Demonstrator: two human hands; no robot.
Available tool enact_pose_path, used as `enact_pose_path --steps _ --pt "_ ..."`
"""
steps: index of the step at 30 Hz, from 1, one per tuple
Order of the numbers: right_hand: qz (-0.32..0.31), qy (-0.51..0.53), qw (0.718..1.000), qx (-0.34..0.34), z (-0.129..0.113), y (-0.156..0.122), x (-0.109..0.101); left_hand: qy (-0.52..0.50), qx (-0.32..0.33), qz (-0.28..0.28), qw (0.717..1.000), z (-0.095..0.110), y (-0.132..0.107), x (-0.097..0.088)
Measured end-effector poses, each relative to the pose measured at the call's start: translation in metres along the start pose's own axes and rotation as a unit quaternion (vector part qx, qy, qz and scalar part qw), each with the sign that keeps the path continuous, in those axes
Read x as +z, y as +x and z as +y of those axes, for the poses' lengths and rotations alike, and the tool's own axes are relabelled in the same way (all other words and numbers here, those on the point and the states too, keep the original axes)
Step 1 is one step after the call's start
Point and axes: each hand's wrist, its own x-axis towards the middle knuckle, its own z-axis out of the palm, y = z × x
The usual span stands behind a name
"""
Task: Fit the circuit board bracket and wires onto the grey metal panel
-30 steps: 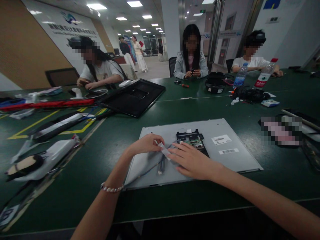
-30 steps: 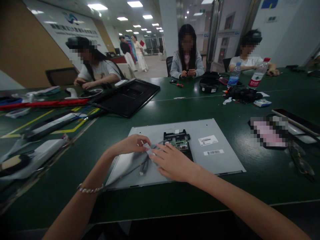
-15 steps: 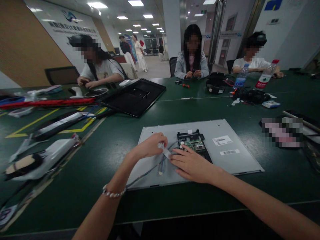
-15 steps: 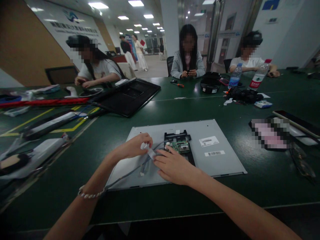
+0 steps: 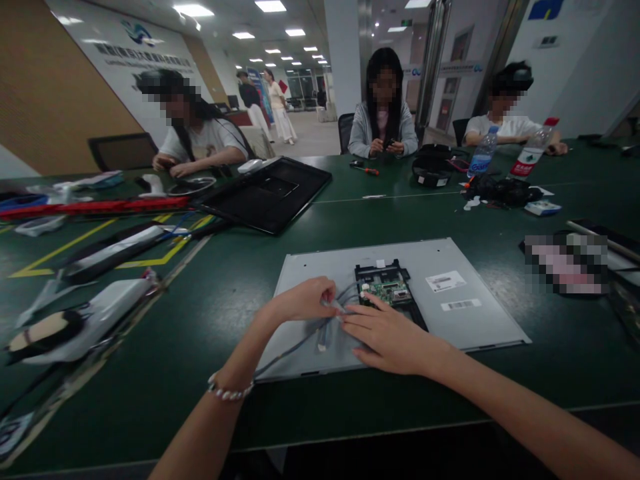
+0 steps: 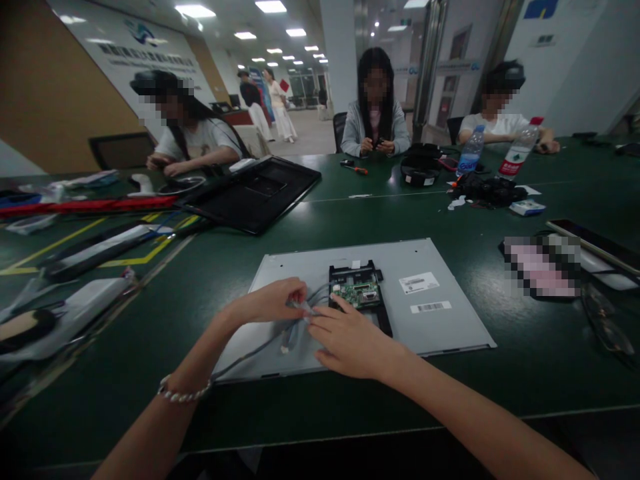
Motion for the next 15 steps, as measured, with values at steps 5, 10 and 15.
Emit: enact_pose_path --steps 5,10,15 --pt "-0.006 -0.002 1.000 -0.008 -0.001 -0.002 0.000 0.023 0.002 -0.002 1.000 -0.002 0.002 0.005" --pt "-0.005 0.003 1.000 -0.012 -0.001 -0.003 -0.003 0.030 -0.006 0.000 1.000 -0.001 0.001 0.006" --pt "0.003 0.008 1.000 -0.006 -0.006 -0.009 -0.013 0.053 -0.024 0.001 0.998 0.004 0.000 0.007"
